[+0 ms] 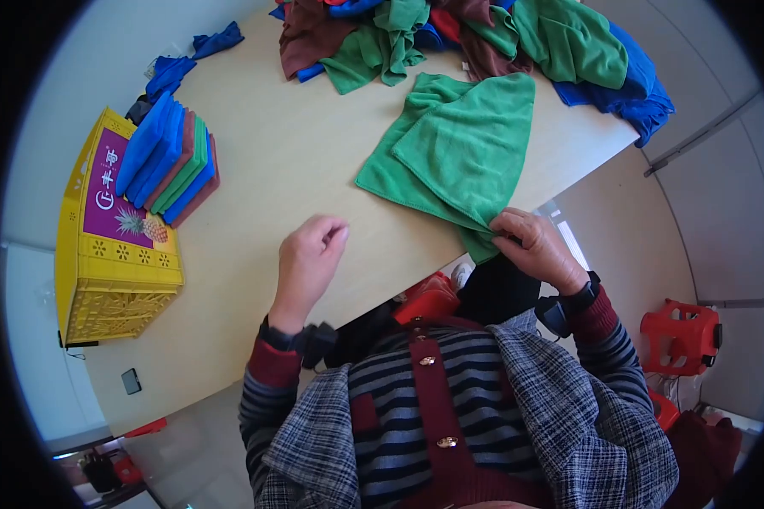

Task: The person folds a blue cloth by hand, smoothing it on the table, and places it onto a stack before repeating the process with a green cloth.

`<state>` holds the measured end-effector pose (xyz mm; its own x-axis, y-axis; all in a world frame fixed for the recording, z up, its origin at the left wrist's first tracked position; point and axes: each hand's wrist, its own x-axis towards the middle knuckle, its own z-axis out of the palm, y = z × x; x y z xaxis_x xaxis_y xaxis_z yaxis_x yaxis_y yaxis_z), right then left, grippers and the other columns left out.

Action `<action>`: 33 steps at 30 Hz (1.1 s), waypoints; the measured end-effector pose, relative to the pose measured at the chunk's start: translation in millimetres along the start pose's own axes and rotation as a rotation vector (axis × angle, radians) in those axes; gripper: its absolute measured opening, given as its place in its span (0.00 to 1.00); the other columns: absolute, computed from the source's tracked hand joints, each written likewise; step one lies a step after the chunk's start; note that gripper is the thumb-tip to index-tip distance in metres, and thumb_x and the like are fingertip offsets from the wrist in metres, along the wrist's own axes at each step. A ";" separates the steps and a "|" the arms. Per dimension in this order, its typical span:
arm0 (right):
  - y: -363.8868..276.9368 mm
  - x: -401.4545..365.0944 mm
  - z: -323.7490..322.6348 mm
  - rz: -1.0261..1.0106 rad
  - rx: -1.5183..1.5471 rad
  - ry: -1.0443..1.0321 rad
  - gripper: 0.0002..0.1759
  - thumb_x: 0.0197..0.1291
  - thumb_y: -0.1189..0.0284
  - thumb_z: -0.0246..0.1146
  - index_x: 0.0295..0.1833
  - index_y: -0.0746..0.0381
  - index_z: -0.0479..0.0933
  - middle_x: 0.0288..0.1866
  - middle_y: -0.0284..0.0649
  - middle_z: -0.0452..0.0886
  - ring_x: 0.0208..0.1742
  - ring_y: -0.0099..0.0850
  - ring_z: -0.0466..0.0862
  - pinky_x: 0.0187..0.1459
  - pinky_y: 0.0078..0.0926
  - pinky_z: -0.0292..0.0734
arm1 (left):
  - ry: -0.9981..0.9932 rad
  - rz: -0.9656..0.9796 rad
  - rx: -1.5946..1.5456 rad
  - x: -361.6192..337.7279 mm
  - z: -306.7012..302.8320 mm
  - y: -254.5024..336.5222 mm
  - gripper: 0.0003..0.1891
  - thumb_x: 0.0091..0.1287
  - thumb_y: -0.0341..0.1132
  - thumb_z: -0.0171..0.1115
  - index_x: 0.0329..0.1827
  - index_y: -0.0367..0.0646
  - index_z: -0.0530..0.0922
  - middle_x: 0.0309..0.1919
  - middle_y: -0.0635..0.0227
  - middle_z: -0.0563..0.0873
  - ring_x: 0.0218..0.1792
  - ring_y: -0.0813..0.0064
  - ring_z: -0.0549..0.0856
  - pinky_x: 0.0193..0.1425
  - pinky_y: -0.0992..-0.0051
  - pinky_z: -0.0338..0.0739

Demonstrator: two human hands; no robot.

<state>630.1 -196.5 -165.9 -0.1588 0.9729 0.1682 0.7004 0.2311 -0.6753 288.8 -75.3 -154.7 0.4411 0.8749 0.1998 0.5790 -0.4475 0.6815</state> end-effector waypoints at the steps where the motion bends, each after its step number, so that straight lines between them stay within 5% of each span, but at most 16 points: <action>1: -1.2 -2.9 2.0 -0.005 0.001 0.006 0.07 0.63 0.79 0.67 0.45 0.65 0.78 0.39 0.48 0.81 0.40 0.48 0.85 0.41 0.37 0.80 | 0.011 0.070 0.040 20.2 7.2 1.4 0.06 0.72 0.30 0.67 0.44 0.35 0.85 0.32 0.60 0.87 0.31 0.73 0.86 0.39 0.73 0.80; 5: -2.5 -14.0 11.2 -0.044 -0.038 0.090 0.07 0.62 0.78 0.67 0.45 0.65 0.78 0.38 0.48 0.81 0.40 0.50 0.85 0.40 0.40 0.80 | 0.053 0.252 0.098 97.4 59.0 -7.3 0.09 0.69 0.35 0.69 0.43 0.37 0.85 0.36 0.55 0.88 0.34 0.58 0.88 0.42 0.65 0.81; 9: -5.6 -25.4 17.5 -0.043 -0.044 0.129 0.08 0.61 0.78 0.67 0.45 0.65 0.78 0.38 0.48 0.81 0.41 0.51 0.85 0.40 0.42 0.80 | 0.183 0.375 0.298 131.7 112.8 -23.8 0.11 0.66 0.37 0.72 0.41 0.37 0.84 0.36 0.55 0.87 0.34 0.56 0.87 0.42 0.62 0.81; 17: -7.9 -34.4 16.7 -0.066 -0.084 0.134 0.06 0.62 0.75 0.64 0.44 0.63 0.79 0.38 0.46 0.82 0.42 0.49 0.85 0.42 0.43 0.82 | 0.086 0.079 0.154 124.1 102.1 -9.6 0.12 0.62 0.38 0.74 0.40 0.39 0.84 0.31 0.56 0.88 0.35 0.51 0.88 0.43 0.56 0.82; 20: -11.0 -33.8 16.7 -0.075 -0.105 0.124 0.06 0.62 0.75 0.64 0.44 0.63 0.79 0.38 0.46 0.82 0.43 0.48 0.85 0.42 0.43 0.82 | 0.058 -0.048 -0.095 107.5 71.4 -15.6 0.14 0.63 0.39 0.75 0.36 0.37 0.81 0.23 0.60 0.83 0.27 0.56 0.84 0.36 0.60 0.78; 25: -10.8 -29.2 24.9 -0.127 -0.100 0.093 0.08 0.59 0.77 0.67 0.43 0.64 0.78 0.38 0.48 0.82 0.40 0.51 0.85 0.40 0.44 0.80 | -0.002 -0.231 0.081 63.0 57.3 -34.7 0.10 0.62 0.36 0.74 0.37 0.40 0.83 0.30 0.58 0.87 0.34 0.52 0.87 0.43 0.55 0.81; 28: -13.5 -27.4 24.7 -0.127 -0.125 0.074 0.08 0.59 0.77 0.67 0.43 0.64 0.78 0.38 0.48 0.82 0.41 0.50 0.85 0.41 0.44 0.80 | 0.191 0.015 0.294 50.6 71.5 -40.8 0.10 0.60 0.35 0.75 0.34 0.40 0.81 0.33 0.58 0.87 0.38 0.53 0.87 0.44 0.56 0.81; 33: -19.7 -30.6 24.8 -0.115 -0.144 0.087 0.08 0.59 0.77 0.67 0.43 0.65 0.78 0.37 0.48 0.81 0.41 0.50 0.85 0.42 0.43 0.80 | 0.197 0.071 0.287 57.2 77.7 -40.7 0.11 0.61 0.35 0.74 0.35 0.38 0.81 0.33 0.59 0.87 0.36 0.54 0.86 0.42 0.58 0.79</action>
<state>603.9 -230.5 -175.5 -0.1871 0.9341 0.3042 0.7747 0.3307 -0.5390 343.7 -21.4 -225.7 0.3625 0.8462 0.3907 0.7329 -0.5177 0.4413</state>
